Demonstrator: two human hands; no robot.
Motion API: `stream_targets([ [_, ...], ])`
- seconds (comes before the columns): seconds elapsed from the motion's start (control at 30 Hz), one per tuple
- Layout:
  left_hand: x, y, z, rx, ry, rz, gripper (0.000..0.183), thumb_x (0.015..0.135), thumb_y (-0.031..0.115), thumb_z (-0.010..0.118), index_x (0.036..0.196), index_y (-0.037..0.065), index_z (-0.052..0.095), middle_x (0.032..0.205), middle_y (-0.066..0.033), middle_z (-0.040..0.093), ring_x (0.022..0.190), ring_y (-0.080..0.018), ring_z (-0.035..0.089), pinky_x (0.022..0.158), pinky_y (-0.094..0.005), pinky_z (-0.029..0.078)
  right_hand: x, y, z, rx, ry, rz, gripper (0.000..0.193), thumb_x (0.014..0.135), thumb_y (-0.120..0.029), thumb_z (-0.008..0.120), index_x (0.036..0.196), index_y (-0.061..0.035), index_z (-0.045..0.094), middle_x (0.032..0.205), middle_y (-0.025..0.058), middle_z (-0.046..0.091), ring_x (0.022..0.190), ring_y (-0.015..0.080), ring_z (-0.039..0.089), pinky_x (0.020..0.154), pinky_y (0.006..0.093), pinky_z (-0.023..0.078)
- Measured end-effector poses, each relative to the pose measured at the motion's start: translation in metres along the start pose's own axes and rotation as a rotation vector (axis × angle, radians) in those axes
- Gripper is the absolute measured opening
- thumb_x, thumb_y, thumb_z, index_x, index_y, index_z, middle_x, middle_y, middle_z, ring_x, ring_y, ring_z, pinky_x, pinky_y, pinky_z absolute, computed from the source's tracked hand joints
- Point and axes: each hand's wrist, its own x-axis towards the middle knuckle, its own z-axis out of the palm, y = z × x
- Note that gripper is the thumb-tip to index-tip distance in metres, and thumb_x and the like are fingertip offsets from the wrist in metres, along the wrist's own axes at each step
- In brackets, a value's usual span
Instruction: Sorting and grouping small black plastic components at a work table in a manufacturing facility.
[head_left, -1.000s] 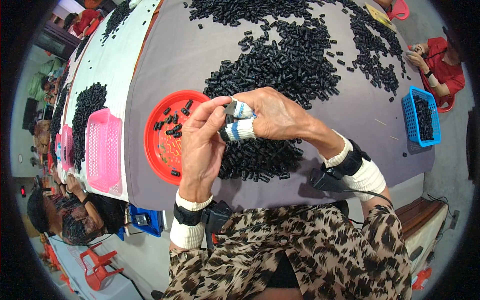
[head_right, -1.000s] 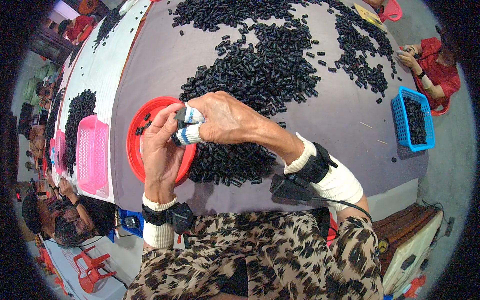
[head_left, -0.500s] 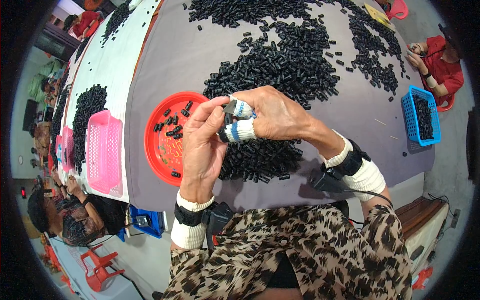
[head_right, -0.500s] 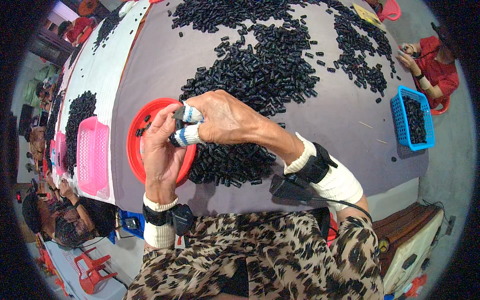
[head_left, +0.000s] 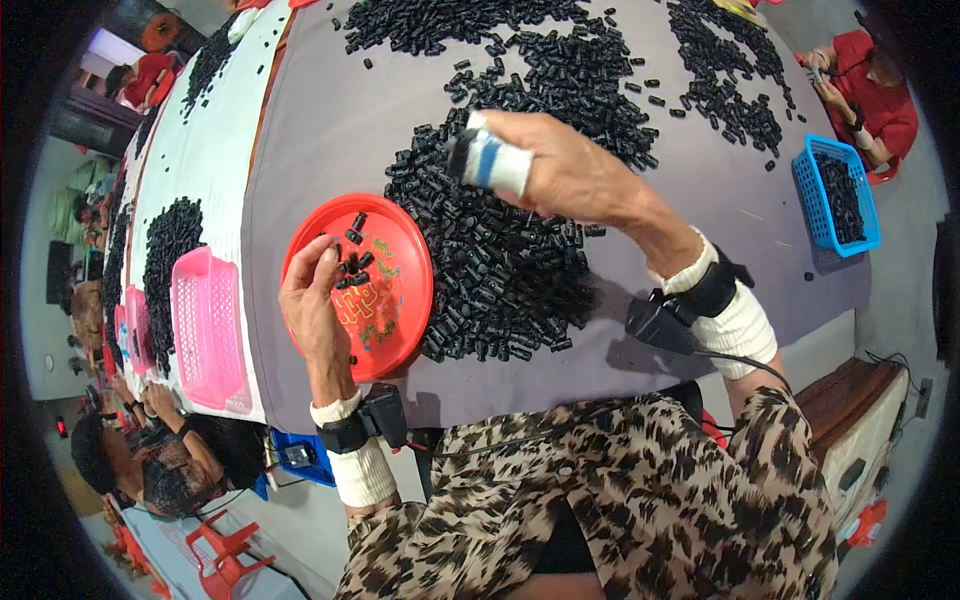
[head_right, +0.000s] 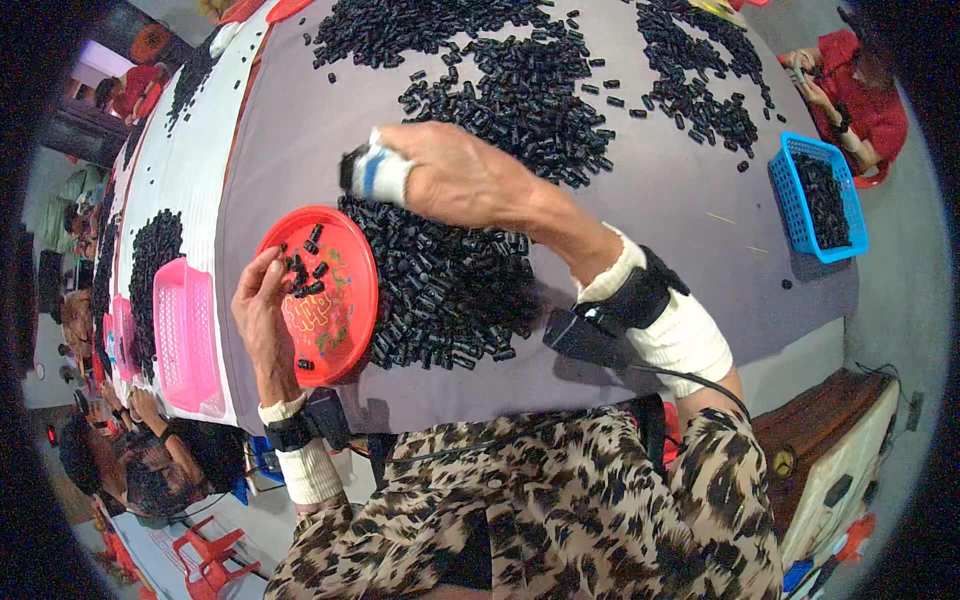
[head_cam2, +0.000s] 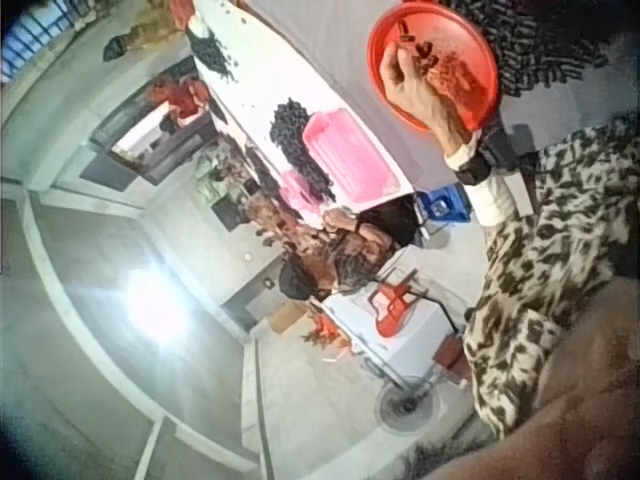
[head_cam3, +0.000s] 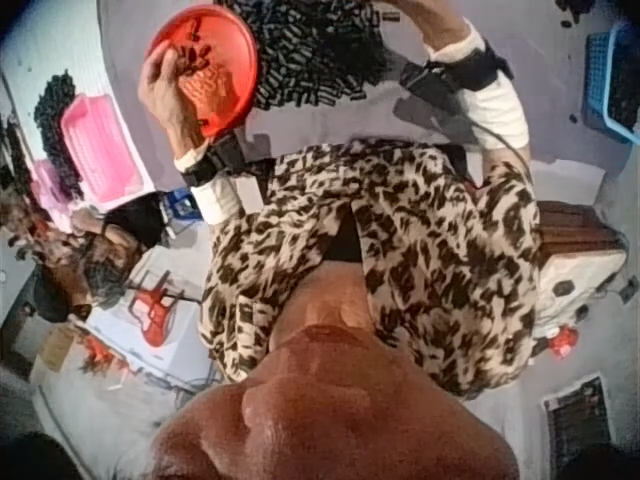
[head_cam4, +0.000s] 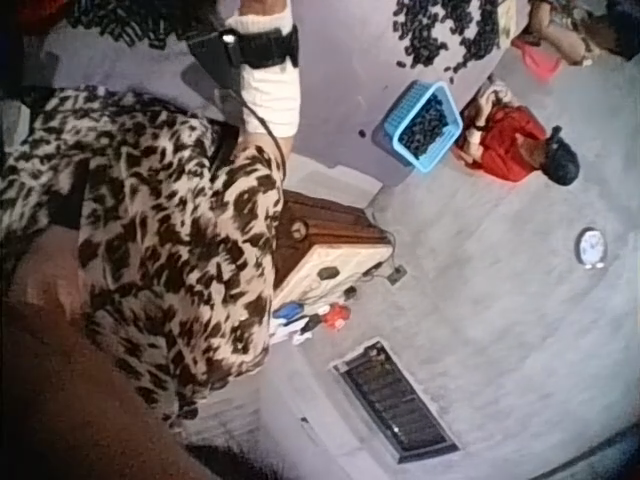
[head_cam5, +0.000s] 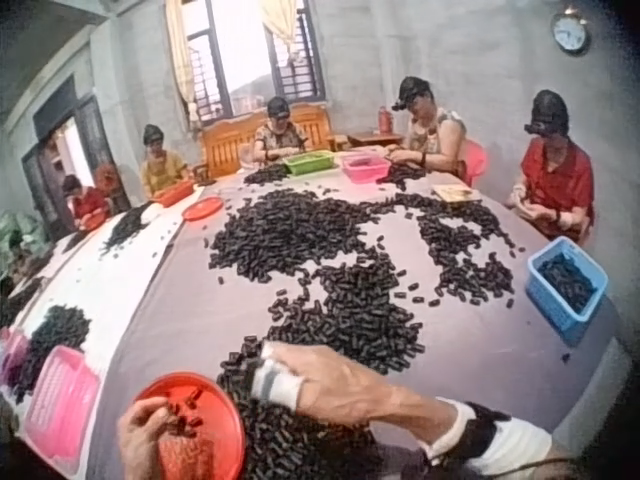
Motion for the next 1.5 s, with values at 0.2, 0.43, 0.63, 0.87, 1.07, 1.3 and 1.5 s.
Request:
stream_targets([
  [0.2, -0.015, 0.002, 0.057, 0.269, -0.226, -0.022, 0.016, 0.080, 0.006, 0.061, 0.095, 0.000, 0.063, 0.087, -0.0017, 0.062, 0.078, -0.0075, 0.054, 0.070, -0.0212, 0.043, -0.017, 0.013, -0.010, 0.024, 0.027, 0.165, 0.007, 0.078, -0.013, 0.048, 0.080, -0.0069, 0.051, 0.054, -0.0014, 0.044, 0.044, 0.0057, 0.042, 0.040, 0.0222, 0.033],
  [0.43, -0.026, -0.046, 0.131, 0.805, -0.486, 0.414, 0.020, 0.073, 0.013, 0.068, 0.087, 0.001, 0.060, 0.078, -0.0113, 0.057, 0.071, -0.0236, 0.057, 0.064, -0.0337, 0.047, -0.029, 0.023, -0.018, 0.002, 0.114, 0.229, 0.008, 0.076, -0.011, 0.049, 0.074, -0.0034, 0.051, 0.053, -0.0003, 0.045, 0.043, 0.0069, 0.040, 0.040, 0.0250, 0.031],
  [0.63, -0.025, -0.052, 0.137, 0.990, -0.540, 0.499, 0.027, 0.070, 0.011, 0.067, 0.095, 0.005, 0.057, 0.083, -0.0128, 0.053, 0.081, -0.0308, 0.054, 0.067, -0.0406, 0.045, -0.034, 0.037, -0.022, 0.062, 0.073, 0.238, 0.007, 0.075, -0.009, 0.050, 0.074, -0.0029, 0.051, 0.054, -0.0007, 0.047, 0.045, 0.0073, 0.041, 0.041, 0.0252, 0.032],
  [0.87, -0.026, -0.063, 0.146, 0.960, -0.690, 0.644, 0.016, 0.071, 0.004, 0.055, 0.086, 0.003, 0.059, 0.081, -0.0146, 0.048, 0.076, -0.0301, 0.052, 0.061, -0.0407, 0.046, -0.033, 0.034, -0.010, 0.066, 0.044, 0.278, 0.016, 0.078, -0.017, 0.055, 0.074, -0.0025, 0.051, 0.058, -0.0003, 0.048, 0.048, 0.0071, 0.042, 0.043, 0.0254, 0.033],
  [1.07, -0.029, -0.062, 0.142, 0.957, -0.673, 0.693, 0.008, 0.070, 0.003, 0.056, 0.077, 0.002, 0.057, 0.083, -0.0149, 0.048, 0.077, -0.0297, 0.053, 0.060, -0.0404, 0.047, -0.032, 0.026, -0.007, 0.106, 0.011, 0.327, 0.014, 0.078, -0.018, 0.057, 0.075, -0.0046, 0.053, 0.058, -0.0023, 0.046, 0.048, 0.0056, 0.042, 0.043, 0.0230, 0.032],
  [1.3, -0.015, -0.026, 0.099, 0.227, -0.481, 0.013, 0.016, 0.077, 0.008, 0.063, 0.091, 0.004, 0.058, 0.073, -0.0034, 0.058, 0.065, -0.0094, 0.054, 0.060, -0.0238, 0.045, -0.028, 0.026, 0.000, 0.126, 0.021, 0.314, 0.017, 0.079, -0.022, 0.064, 0.078, -0.0079, 0.054, 0.058, -0.0053, 0.044, 0.047, 0.0043, 0.038, 0.042, 0.0223, 0.029],
  [1.5, -0.019, 0.019, 0.073, 0.027, -0.346, 0.038, 0.014, 0.076, 0.005, 0.064, 0.087, 0.001, 0.057, 0.072, 0.0025, 0.059, 0.063, -0.0039, 0.052, 0.058, -0.0196, 0.042, -0.011, 0.016, 0.019, 0.185, 0.039, 0.158, 0.009, 0.080, -0.011, 0.059, 0.083, -0.0062, 0.052, 0.059, -0.0060, 0.045, 0.043, 0.0010, 0.039, 0.037, 0.0174, 0.030],
])
